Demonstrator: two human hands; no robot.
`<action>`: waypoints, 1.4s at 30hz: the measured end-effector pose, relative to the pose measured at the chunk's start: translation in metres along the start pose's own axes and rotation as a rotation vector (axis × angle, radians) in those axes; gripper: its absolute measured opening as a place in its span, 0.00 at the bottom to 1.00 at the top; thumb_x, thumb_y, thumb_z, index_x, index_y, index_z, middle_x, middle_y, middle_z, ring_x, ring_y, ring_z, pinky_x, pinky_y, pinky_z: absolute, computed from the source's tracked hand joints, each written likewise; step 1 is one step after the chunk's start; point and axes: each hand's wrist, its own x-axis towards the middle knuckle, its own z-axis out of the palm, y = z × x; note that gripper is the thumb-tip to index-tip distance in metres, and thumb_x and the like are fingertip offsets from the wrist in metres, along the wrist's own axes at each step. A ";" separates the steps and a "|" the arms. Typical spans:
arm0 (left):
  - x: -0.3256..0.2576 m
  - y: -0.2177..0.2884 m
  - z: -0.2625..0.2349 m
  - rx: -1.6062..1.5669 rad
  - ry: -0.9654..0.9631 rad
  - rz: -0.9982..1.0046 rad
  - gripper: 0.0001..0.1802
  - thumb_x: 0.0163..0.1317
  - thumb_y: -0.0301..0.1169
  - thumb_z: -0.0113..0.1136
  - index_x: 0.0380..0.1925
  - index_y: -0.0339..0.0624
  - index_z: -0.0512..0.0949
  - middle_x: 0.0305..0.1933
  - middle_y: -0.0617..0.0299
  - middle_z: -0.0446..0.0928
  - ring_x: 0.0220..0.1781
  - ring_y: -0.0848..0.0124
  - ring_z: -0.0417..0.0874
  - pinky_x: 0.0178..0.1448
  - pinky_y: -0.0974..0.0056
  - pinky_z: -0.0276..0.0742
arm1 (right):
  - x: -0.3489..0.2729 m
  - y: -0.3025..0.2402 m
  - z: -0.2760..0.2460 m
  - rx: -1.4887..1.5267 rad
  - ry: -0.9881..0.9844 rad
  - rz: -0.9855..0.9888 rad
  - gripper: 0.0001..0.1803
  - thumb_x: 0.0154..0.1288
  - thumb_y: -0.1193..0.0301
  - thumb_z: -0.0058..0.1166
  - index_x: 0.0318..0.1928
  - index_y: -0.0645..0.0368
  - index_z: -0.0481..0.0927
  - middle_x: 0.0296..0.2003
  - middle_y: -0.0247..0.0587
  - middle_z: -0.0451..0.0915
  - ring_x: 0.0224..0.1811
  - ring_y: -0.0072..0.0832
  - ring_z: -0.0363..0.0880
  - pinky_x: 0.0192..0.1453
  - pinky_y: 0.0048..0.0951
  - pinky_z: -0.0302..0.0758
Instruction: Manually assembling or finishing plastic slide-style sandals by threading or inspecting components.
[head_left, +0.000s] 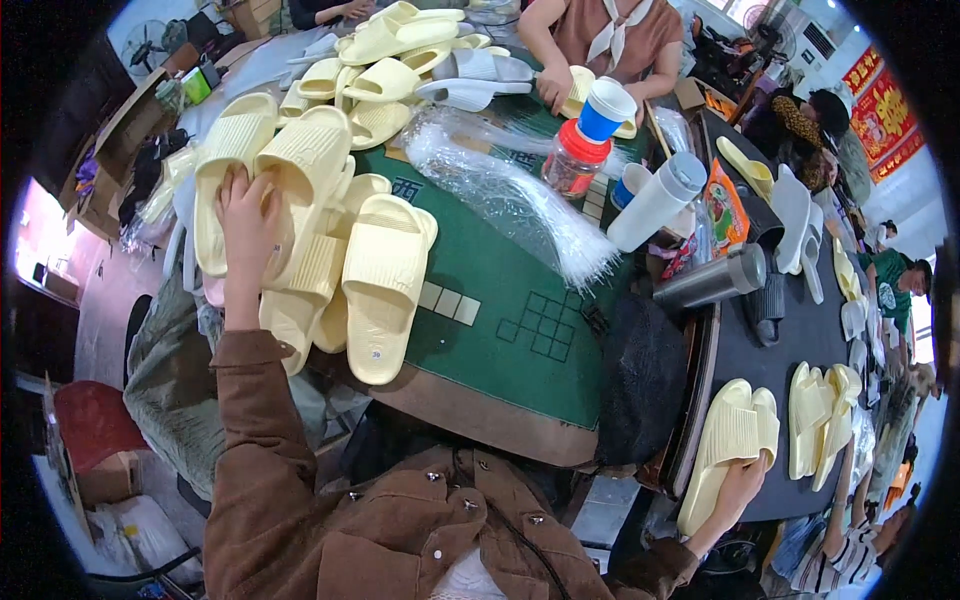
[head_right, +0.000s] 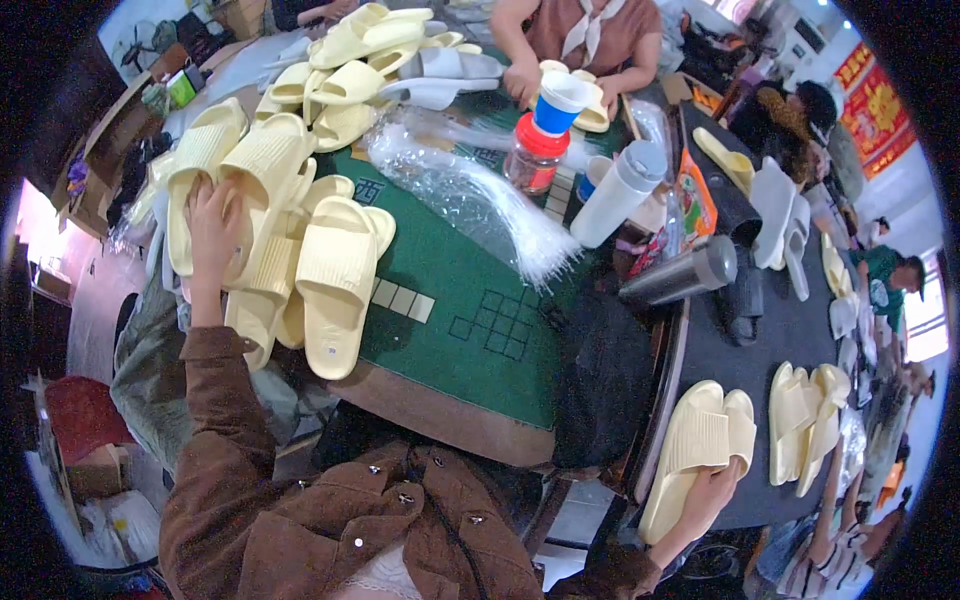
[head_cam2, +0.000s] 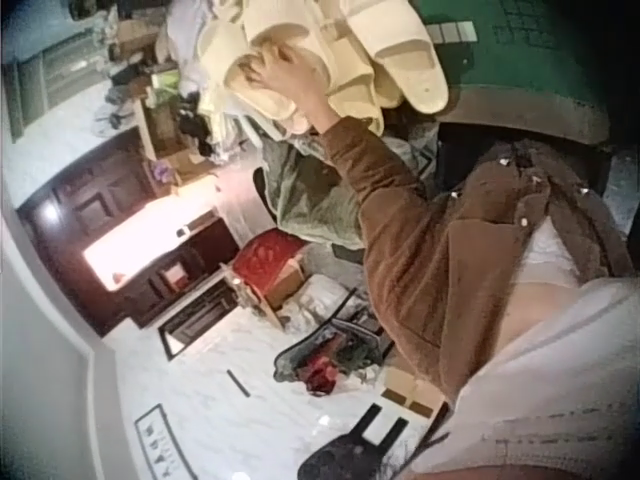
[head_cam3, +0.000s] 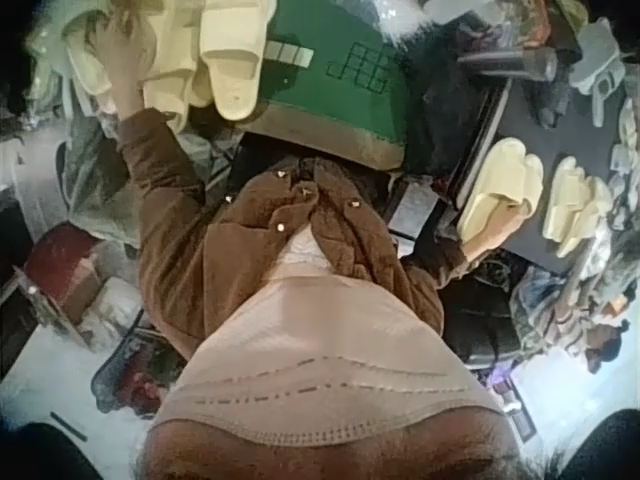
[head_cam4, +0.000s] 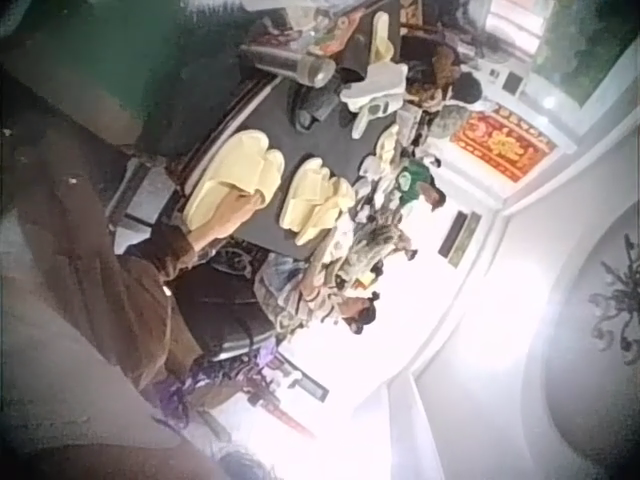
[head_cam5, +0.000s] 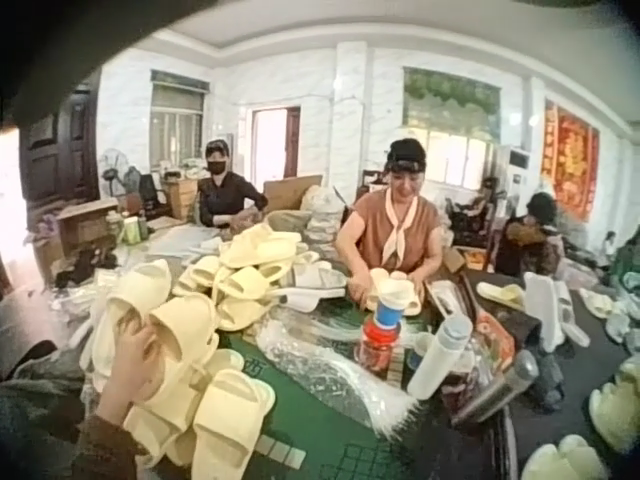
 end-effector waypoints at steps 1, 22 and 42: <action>-0.001 0.004 -0.001 0.020 0.006 0.024 0.15 0.62 0.33 0.56 0.48 0.46 0.79 0.56 0.47 0.72 0.65 0.47 0.63 0.68 0.48 0.55 | 0.000 0.003 0.001 -0.005 0.002 0.007 0.22 0.65 0.70 0.46 0.57 0.68 0.70 0.53 0.62 0.73 0.58 0.57 0.67 0.60 0.45 0.65; -0.049 0.052 -0.050 -0.168 -0.085 -0.058 0.22 0.62 0.27 0.54 0.58 0.52 0.74 0.56 0.47 0.73 0.62 0.47 0.67 0.66 0.53 0.62 | -0.001 -0.010 0.000 0.039 0.019 0.042 0.19 0.60 0.72 0.49 0.52 0.67 0.71 0.45 0.62 0.75 0.50 0.59 0.70 0.52 0.47 0.68; -0.093 0.094 -0.003 -0.302 0.282 0.118 0.27 0.69 0.44 0.48 0.62 0.39 0.66 0.65 0.44 0.63 0.66 0.46 0.63 0.68 0.46 0.57 | -0.009 -0.010 0.001 -0.055 0.086 0.067 0.17 0.53 0.70 0.58 0.45 0.62 0.76 0.42 0.46 0.78 0.47 0.42 0.77 0.51 0.41 0.73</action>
